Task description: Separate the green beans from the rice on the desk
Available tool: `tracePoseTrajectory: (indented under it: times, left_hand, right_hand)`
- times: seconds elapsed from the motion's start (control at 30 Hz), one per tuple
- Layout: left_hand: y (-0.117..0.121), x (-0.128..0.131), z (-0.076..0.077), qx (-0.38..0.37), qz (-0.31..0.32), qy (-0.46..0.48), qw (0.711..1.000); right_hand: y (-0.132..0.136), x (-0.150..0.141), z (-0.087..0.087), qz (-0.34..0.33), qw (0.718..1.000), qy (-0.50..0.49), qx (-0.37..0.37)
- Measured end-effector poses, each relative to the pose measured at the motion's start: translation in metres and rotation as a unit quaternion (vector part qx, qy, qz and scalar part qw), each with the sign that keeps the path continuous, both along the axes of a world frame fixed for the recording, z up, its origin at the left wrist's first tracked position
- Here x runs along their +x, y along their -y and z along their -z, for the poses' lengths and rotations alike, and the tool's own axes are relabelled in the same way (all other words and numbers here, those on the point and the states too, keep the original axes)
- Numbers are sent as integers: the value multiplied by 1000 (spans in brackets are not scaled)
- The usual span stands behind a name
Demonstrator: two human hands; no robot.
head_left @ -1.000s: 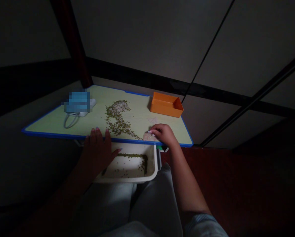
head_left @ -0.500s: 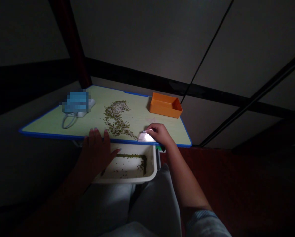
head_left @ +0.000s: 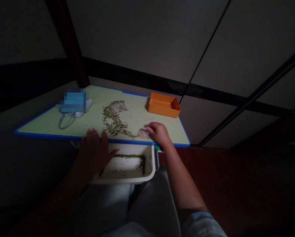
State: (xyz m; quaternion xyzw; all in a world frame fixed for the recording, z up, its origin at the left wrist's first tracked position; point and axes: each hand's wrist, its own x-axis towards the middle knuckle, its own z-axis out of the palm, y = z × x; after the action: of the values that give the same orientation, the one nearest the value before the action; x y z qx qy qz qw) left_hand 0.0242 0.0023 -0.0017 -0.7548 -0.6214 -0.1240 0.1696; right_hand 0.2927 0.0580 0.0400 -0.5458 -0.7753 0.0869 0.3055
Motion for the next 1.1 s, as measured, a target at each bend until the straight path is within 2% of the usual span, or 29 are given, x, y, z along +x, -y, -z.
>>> tracePoseTrajectory:
  times: [0.2,0.4,0.5,0.6,0.77,0.83,1.1]
  left_hand:
    - [0,0,-1,-2,2,2,1000]
    - [1,-2,4,7,11,12,1000]
    - [0,-3,6,13,13,21,1000]
    - [0,-4,7,14,14,30,999]
    - [0,-3,5,6,14,34,999]
    - [0,-2,5,2,14,32,999]
    - [-1,-3,7,17,12,25,999]
  right_hand:
    - [2,3,-1,72,997,20,-2]
    - [3,10,-1,115,993,33,-1]
    - [3,14,1,163,986,21,12]
    - [1,17,4,204,978,-29,30]
    - [-1,24,7,237,954,-180,40]
    - [-1,25,6,255,945,-202,42]
    - [-2,17,3,321,944,-45,62]
